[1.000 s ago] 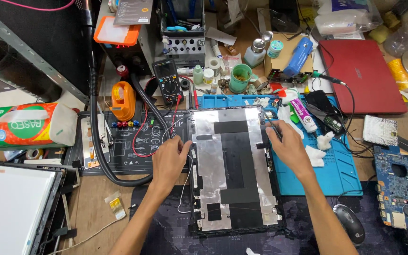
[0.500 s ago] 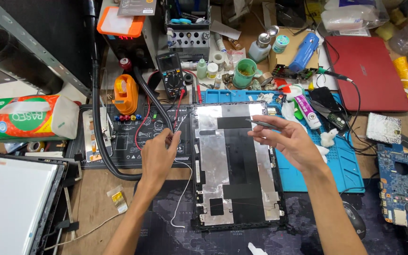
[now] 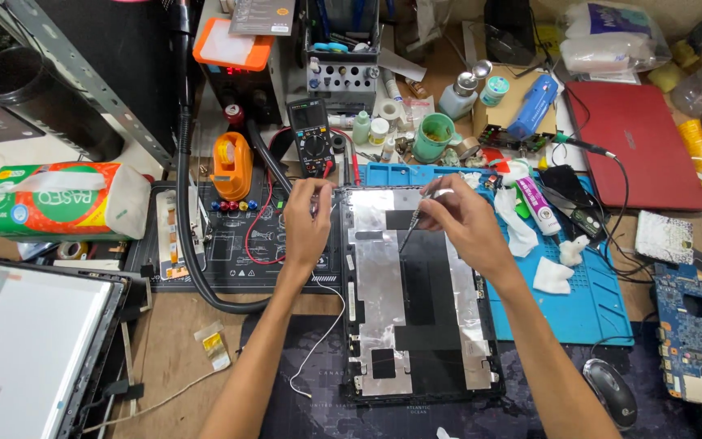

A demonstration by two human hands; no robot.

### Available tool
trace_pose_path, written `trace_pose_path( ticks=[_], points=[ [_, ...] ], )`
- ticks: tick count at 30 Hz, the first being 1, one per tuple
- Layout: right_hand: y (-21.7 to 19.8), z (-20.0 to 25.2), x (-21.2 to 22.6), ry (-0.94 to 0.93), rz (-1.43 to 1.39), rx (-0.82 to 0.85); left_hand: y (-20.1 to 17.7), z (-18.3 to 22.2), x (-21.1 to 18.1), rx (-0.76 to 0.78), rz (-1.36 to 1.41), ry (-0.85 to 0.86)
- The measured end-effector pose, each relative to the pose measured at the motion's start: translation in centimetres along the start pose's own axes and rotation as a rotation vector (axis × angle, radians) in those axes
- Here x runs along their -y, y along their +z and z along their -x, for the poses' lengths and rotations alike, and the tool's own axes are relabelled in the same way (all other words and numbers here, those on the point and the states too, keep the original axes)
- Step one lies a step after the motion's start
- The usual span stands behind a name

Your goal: Disassembling and repairing a laptop screen assembly on a workbench

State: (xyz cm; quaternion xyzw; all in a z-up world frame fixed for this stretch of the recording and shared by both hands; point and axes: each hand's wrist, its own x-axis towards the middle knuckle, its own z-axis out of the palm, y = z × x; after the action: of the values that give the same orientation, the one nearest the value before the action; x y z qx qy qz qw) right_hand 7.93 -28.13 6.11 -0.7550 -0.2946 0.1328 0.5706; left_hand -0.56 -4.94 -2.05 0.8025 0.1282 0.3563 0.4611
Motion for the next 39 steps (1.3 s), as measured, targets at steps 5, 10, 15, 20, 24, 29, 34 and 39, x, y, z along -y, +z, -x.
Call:
trace_pose_path(
  ticks=[5, 10, 15, 20, 24, 29, 34, 39],
  points=[
    [2.0, -4.2, 2.1, -0.154, 0.196, -0.043, 2.3, -1.8, -0.1, -0.101, 0.150, -0.092],
    [3.5, -10.6, 1.9, -0.409, 0.328, -0.160, 4.2, -1.3, 1.4, -0.156, 0.187, -0.157],
    [4.8, -16.3, 0.2, -0.603, 0.366, -0.386, 3.9, -1.0, 0.9, -0.197, 0.165, -0.197],
    [5.6, -19.1, -0.9, -0.607, 0.433, -0.407, 4.3, -1.3, 1.1, -0.225, 0.202, -0.231],
    [5.9, -20.2, -2.0, -0.557, 0.496, -0.390, 4.1, -1.4, 0.9, -0.228, 0.186, -0.254],
    [6.2, -20.5, -2.0, -0.548, 0.519, -0.400, 4.3, -1.4, 1.1, -0.233, 0.185, -0.255],
    [6.4, -20.1, -2.0, -0.543, 0.538, -0.407, 4.3, -1.5, 1.0, -0.242, 0.192, -0.258],
    [6.4, -20.4, -2.8, -0.540, 0.674, -0.387, 4.2, -1.5, 0.8, -0.247, 0.188, -0.255]
  ],
)
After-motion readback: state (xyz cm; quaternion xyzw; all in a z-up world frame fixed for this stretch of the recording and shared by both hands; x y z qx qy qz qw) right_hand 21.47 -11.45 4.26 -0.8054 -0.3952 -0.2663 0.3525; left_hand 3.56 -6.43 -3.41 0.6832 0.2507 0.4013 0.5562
